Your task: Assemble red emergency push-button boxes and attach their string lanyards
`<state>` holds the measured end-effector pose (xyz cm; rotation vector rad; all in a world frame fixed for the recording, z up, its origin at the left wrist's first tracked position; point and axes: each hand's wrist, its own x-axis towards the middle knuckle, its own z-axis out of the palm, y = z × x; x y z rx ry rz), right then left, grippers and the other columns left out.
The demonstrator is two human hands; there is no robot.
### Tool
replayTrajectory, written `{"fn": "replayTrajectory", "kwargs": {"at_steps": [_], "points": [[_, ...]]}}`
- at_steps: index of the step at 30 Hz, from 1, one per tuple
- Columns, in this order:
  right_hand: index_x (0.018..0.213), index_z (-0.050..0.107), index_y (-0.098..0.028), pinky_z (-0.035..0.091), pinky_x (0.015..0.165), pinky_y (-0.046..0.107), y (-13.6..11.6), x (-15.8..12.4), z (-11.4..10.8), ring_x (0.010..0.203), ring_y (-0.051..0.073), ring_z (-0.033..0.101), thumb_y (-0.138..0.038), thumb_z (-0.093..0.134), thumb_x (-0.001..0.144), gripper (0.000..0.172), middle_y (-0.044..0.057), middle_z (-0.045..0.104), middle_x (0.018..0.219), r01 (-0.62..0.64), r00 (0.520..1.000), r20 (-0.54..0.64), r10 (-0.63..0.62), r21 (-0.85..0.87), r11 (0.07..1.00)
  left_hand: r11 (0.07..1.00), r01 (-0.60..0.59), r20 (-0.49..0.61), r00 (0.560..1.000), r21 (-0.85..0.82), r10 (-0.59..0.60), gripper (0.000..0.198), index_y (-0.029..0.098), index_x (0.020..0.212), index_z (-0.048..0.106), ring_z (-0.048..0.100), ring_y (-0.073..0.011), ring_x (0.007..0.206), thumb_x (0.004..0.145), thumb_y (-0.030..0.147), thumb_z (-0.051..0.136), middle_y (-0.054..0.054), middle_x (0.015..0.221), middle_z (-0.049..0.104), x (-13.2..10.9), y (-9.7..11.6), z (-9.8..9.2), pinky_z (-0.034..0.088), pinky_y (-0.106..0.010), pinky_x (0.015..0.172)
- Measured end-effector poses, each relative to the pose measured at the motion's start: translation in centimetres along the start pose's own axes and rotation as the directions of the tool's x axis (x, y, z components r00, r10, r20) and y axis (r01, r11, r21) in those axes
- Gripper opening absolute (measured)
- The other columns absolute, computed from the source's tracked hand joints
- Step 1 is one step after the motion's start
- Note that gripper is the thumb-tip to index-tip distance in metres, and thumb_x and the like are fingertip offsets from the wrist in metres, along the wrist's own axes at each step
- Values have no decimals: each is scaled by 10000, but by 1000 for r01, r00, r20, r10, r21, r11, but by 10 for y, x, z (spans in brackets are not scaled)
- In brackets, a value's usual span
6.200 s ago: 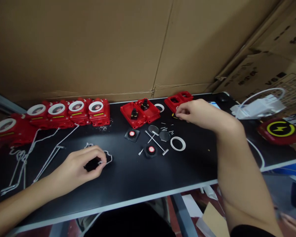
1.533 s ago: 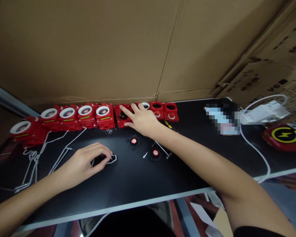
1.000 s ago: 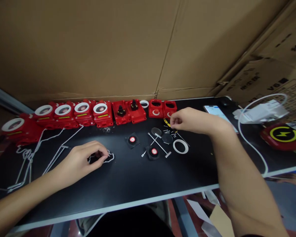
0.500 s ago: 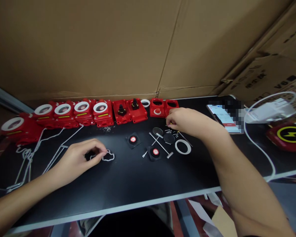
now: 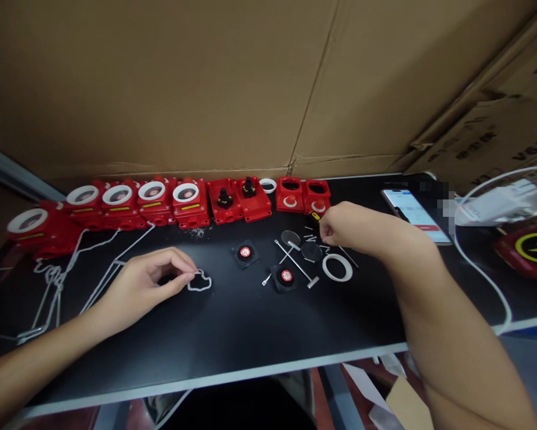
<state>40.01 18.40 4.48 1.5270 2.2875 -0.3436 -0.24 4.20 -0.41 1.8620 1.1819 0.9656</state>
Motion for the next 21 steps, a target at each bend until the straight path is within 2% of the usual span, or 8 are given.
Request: {"fn": "replayTrajectory", "kwargs": {"at_steps": [4, 8, 12, 18, 20, 21], "points": [[787, 826, -162, 464, 734, 319, -6, -2, -2, 714, 196, 659, -39, 657, 830, 213, 56, 779, 787, -18, 1000, 12, 18, -27, 999, 965, 151, -21, 987, -213, -160, 218, 159, 843, 752, 751, -130, 840, 973, 305, 849, -45, 921, 795, 2, 4, 1, 586, -209, 774], [763, 810, -171, 469, 716, 318, -6, -4, 0, 704, 203, 678, -44, 685, 823, 188, 39, 762, 747, -48, 999, -3, 48, 3, 999, 899, 235, -3, 967, -369, -254, 223, 153, 915, 742, 708, -93, 792, 931, 287, 919, -18, 893, 786, 3, 7, 1, 555, -184, 761], [746, 809, -190, 484, 709, 326, -5, -3, -1, 696, 203, 703, -77, 740, 822, 153, 16, 756, 719, -41, 997, -70, 45, 61, 997, 839, 235, 6, 964, -490, -267, 242, 149, 958, 733, 695, -82, 784, 919, 268, 939, -6, 899, 778, 3, 5, 3, 553, -189, 771], [759, 808, -183, 524, 708, 336, -8, -3, -3, 668, 200, 741, -126, 756, 879, 142, 21, 758, 690, -27, 982, -181, 52, 141, 990, 834, 233, 10, 965, -501, -263, 250, 143, 940, 711, 681, -82, 794, 918, 262, 929, 7, 866, 736, 2, 3, 6, 536, -191, 783], [784, 814, -190, 530, 689, 338, -6, -5, -2, 653, 194, 736, -159, 768, 891, 121, 26, 768, 713, 56, 967, -254, -18, 144, 988, 838, 228, 15, 967, -496, -254, 255, 143, 936, 700, 680, -91, 796, 909, 265, 922, 7, 861, 727, 3, 4, 7, 533, -204, 781], [804, 820, -198, 529, 669, 335, -6, -7, -2, 644, 190, 733, -181, 775, 895, 103, 27, 770, 722, 138, 948, -304, -88, 145, 980, 841, 227, 17, 968, -491, -251, 253, 143, 935, 696, 675, -95, 790, 910, 272, 913, 7, 856, 723, 3, 4, 7, 531, -211, 776]]}}
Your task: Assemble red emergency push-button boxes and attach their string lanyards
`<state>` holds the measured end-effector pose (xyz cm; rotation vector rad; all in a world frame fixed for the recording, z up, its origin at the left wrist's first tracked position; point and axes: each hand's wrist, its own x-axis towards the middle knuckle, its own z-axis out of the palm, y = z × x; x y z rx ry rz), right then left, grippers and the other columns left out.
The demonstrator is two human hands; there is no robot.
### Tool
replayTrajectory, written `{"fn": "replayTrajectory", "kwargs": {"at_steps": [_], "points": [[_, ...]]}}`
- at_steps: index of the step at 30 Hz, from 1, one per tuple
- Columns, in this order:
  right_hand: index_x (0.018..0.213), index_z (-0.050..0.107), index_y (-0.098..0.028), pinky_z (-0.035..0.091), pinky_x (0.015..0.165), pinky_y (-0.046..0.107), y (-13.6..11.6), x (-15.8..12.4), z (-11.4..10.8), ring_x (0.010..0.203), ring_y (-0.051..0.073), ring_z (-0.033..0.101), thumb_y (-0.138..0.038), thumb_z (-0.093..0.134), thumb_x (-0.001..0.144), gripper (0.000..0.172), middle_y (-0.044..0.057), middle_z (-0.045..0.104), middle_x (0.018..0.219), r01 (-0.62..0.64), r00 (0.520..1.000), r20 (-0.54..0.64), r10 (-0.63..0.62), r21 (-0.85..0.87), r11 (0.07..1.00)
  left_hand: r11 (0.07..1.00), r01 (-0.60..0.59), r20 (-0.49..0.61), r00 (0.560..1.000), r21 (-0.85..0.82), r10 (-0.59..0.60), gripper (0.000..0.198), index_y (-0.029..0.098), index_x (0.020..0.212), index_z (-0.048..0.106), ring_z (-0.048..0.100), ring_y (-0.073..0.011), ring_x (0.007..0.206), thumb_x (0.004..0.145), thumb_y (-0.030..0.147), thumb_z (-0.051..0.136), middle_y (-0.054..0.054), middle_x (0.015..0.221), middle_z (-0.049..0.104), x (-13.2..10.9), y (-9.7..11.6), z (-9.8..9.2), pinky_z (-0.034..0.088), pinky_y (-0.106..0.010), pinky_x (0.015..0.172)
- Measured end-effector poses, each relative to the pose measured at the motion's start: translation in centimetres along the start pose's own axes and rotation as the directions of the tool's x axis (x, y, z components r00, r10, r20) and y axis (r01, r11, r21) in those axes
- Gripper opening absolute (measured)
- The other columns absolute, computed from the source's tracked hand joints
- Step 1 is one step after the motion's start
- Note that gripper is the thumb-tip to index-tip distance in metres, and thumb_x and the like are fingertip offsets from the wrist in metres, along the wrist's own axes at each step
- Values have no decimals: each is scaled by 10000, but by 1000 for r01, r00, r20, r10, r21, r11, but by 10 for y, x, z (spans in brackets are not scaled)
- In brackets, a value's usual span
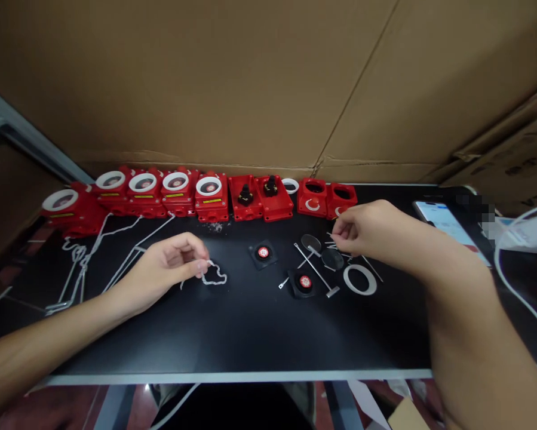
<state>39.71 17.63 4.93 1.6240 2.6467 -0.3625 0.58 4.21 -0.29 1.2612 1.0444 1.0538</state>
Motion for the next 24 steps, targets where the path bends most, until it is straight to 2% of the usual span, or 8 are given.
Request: {"fn": "replayTrajectory", "kwargs": {"at_steps": [4, 9, 11, 14, 17, 20, 22, 24], "points": [[863, 826, -227, 514, 554, 299, -4, -10, -3, 598, 165, 718, -308, 774, 946, 127, 23, 772, 739, 341, 927, -208, -312, 126, 932, 1000, 4, 11, 1000, 25, -4, 241, 143, 944, 701, 649, -105, 760, 899, 287, 888, 9, 841, 703, 0, 3, 1, 512, -233, 744], [857, 787, -205, 542, 509, 204, -34, -16, -3, 554, 109, 696, -383, 795, 1018, 240, 16, 743, 725, 454, 888, -259, -379, 373, 809, 1000, -1, 11, 1000, 11, 1, 242, 142, 934, 704, 649, -104, 780, 879, 278, 897, 8, 851, 698, -1, 4, 3, 509, -221, 752], [861, 782, -184, 566, 522, 170, -54, -15, 1, 568, 93, 708, -365, 833, 1012, 241, 28, 755, 785, 480, 877, -268, -398, 501, 720, 1000, -3, 8, 1000, -7, 3, 248, 142, 936, 708, 650, -100, 773, 895, 290, 903, 3, 851, 714, -2, 4, 5, 513, -212, 747], [890, 785, -161, 579, 521, 147, -92, -14, 15, 575, 68, 706, -282, 833, 1022, 185, 31, 765, 877, 571, 819, -357, -449, 583, 578, 999, -14, -15, 1000, -39, 14, 252, 143, 913, 712, 653, -86, 756, 912, 281, 922, 6, 830, 728, -5, 6, 8, 520, -191, 747], [977, 789, -149, 602, 624, 136, -129, -17, 37, 665, 53, 711, -144, 814, 1021, 51, 23, 768, 899, 726, 685, -515, -515, 429, 537, 997, -38, -47, 998, -73, 34, 251, 142, 883, 711, 660, -75, 740, 908, 243, 940, 18, 801, 725, -7, 8, 10, 537, -176, 751], [1058, 754, -141, 632, 753, 183, -151, -22, 60, 805, 77, 740, -97, 802, 1028, 72, 38, 780, 959, 824, 522, -663, -537, 231, 517, 992, -45, -63, 997, -118, 37, 257, 142, 864, 697, 690, -76, 742, 896, 206, 944, 15, 813, 752, -10, 9, 13, 565, -171, 756], [1108, 738, -132, 641, 810, 204, -156, -26, 74, 864, 91, 758, -102, 796, 1041, 94, 53, 784, 997, 839, 458, -707, -539, 142, 525, 988, -27, -47, 999, -152, 20, 254, 141, 860, 693, 715, -76, 747, 891, 179, 942, 10, 830, 777, -12, 10, 15, 577, -166, 756], [1143, 730, -124, 634, 805, 197, -155, -28, 84, 892, 96, 771, -107, 789, 1050, 112, 64, 788, 1024, 839, 426, -717, -552, 86, 537, 984, -5, -18, 1000, -178, 2, 239, 140, 867, 699, 739, -78, 763, 885, 153, 938, 3, 851, 802, -14, 10, 18, 588, -163, 761]]}}
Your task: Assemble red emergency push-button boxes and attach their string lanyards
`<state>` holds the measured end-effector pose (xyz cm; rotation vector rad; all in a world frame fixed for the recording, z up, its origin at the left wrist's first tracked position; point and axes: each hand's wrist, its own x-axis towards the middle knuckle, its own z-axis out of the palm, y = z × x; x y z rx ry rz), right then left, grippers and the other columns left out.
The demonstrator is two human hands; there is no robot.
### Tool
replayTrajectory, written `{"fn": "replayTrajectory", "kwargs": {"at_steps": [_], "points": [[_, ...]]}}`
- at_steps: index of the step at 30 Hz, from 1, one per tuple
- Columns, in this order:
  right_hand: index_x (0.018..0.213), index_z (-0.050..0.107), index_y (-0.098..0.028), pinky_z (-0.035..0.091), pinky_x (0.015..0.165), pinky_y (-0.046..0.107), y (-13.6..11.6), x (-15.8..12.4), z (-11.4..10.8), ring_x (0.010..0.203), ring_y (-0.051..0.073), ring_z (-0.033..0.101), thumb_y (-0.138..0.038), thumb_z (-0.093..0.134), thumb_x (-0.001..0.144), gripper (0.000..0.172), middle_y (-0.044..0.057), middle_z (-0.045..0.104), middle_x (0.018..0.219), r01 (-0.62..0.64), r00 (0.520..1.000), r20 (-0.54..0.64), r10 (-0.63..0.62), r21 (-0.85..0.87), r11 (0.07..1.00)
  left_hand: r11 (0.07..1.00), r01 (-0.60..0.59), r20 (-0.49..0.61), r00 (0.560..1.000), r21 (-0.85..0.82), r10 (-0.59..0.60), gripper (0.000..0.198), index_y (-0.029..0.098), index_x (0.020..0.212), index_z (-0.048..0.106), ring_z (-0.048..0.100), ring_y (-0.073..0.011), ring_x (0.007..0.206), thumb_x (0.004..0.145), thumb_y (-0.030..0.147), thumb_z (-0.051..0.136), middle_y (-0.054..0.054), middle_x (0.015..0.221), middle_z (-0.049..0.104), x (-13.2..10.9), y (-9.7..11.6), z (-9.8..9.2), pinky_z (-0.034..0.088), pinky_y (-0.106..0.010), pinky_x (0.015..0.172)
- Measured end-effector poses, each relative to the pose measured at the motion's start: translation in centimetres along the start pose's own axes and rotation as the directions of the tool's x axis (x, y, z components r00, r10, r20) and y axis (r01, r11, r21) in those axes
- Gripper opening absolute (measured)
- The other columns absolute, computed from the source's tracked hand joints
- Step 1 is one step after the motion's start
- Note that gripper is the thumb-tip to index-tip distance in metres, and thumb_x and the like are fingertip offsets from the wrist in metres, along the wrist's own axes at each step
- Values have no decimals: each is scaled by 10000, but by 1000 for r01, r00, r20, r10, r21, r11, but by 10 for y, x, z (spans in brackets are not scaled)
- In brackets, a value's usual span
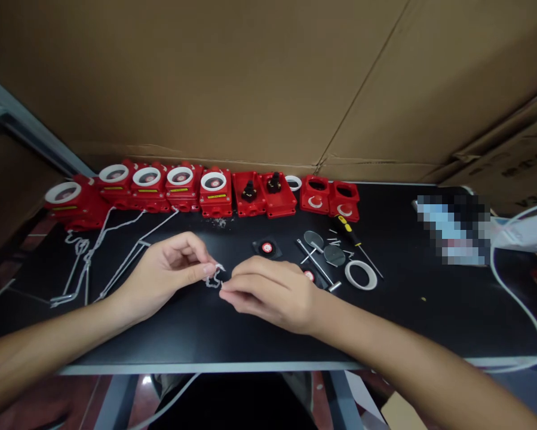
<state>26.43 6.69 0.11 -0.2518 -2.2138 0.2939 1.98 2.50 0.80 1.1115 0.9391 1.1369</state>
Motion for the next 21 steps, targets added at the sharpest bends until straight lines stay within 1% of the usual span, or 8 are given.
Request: {"fn": "replayTrajectory", "kwargs": {"at_steps": [4, 8, 11, 17, 21], "points": [[1175, 723, -130, 635, 769, 208, 2, -8, 3, 900, 107, 778, -117, 772, 1063, 123, 67, 793, 1039, 25, 1000, 0, -25, -8, 1000, 1000, 20, 46, 999, -15, -19, 204, 137, 893, 727, 766, -87, 808, 881, 130, 930, -20, 901, 835, -2, -1, 4, 607, -166, 779], [1179, 718, -141, 656, 787, 218, 4, -7, 3, 890, 115, 778, -90, 790, 1038, 167, 69, 789, 1037, -1, 1000, -16, 1, 1, 1000, 999, 38, 62, 997, 4, -38, 197, 142, 909, 738, 774, -106, 823, 887, 151, 933, -33, 918, 838, -2, -2, 5, 624, -195, 796], [1188, 717, -142, 667, 813, 212, 4, -5, 2, 898, 105, 771, -87, 780, 1047, 164, 75, 787, 1044, -15, 1000, -12, 15, 15, 1000, 999, 47, 65, 997, 28, -48, 208, 145, 906, 734, 776, -126, 835, 880, 167, 939, -46, 929, 837, -3, -2, 5, 632, -219, 792], [1171, 717, -147, 653, 819, 213, 5, -5, 1, 890, 116, 782, -103, 790, 1045, 152, 73, 787, 1031, -16, 1000, -5, 16, 5, 1000, 998, 54, 99, 994, 11, -55, 167, 138, 918, 749, 742, -88, 799, 905, 143, 915, -23, 905, 815, -3, -2, 4, 605, -184, 777], [1170, 712, -139, 648, 814, 208, 7, -6, 2, 891, 105, 772, -104, 788, 1047, 149, 65, 780, 1033, -11, 1000, -1, 11, 22, 1000, 998, 60, 106, 992, 26, -62, 159, 139, 923, 750, 736, -95, 792, 909, 148, 908, -19, 887, 803, -3, -3, 3, 603, -193, 770]]}}
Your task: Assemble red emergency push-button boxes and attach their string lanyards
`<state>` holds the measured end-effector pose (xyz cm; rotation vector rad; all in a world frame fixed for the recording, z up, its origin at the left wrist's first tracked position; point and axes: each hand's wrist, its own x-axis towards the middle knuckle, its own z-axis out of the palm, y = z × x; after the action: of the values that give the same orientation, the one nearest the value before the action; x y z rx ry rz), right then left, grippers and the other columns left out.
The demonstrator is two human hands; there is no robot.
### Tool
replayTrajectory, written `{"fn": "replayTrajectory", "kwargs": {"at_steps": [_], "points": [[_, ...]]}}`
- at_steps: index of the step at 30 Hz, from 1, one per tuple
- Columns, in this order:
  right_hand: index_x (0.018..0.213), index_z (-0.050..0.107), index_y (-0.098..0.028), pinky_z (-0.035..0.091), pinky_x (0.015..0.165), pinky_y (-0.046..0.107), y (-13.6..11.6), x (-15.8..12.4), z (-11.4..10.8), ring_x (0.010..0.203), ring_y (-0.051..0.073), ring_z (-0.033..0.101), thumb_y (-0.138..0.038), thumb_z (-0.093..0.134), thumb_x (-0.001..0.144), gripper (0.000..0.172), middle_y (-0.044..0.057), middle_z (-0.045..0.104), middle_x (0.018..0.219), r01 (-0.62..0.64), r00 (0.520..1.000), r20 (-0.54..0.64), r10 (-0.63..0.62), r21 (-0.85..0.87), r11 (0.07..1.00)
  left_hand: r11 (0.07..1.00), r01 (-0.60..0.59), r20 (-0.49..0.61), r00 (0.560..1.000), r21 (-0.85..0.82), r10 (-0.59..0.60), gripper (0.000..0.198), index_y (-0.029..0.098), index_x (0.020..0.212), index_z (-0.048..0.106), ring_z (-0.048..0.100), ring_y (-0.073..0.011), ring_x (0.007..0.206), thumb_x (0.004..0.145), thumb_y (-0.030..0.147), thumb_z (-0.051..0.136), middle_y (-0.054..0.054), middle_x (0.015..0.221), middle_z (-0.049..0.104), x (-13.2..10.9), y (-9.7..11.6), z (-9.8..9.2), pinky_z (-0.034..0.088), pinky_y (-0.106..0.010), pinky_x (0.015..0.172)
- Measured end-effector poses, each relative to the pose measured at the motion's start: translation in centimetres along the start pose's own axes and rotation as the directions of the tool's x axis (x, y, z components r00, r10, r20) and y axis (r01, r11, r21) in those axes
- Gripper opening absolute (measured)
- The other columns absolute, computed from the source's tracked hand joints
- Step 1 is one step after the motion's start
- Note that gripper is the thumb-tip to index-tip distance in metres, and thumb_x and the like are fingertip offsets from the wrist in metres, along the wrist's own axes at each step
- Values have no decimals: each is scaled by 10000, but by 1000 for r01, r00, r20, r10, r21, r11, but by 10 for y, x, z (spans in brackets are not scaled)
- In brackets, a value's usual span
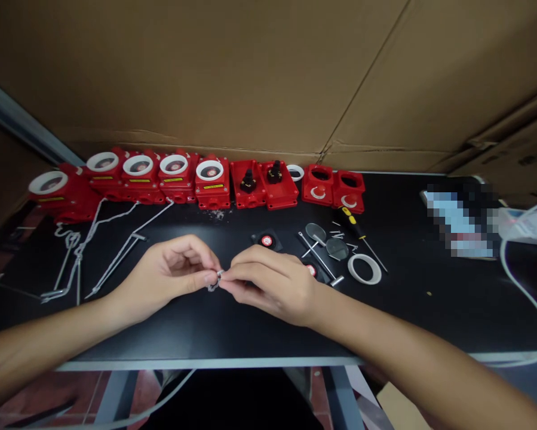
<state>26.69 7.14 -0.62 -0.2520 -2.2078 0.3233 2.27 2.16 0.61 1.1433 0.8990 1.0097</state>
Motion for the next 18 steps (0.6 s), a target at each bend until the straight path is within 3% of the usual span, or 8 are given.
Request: {"fn": "replayTrajectory", "kwargs": {"at_steps": [14, 18], "points": [[1183, 689, -165, 655, 770, 230, 1, 1, 2, 875, 114, 757, -126, 759, 1070, 139, 56, 771, 1021, -17, 1000, -12, 17, -5, 1000, 993, -42, -6, 999, 112, 42, 141, 151, 919, 756, 711, -107, 758, 888, 165, 892, -26, 867, 793, 1, 3, 2, 573, -216, 720], [1211, 686, -160, 664, 803, 241, 0, 0, 3, 949, 135, 776, -99, 741, 1067, 165, 72, 774, 1055, 8, 1000, -12, -8, -48, 999, 993, -39, 7, 999, 112, 39, 146, 153, 917, 746, 707, -107, 749, 876, 160, 886, -8, 825, 765, 1, 4, 3, 576, -218, 722]]}}
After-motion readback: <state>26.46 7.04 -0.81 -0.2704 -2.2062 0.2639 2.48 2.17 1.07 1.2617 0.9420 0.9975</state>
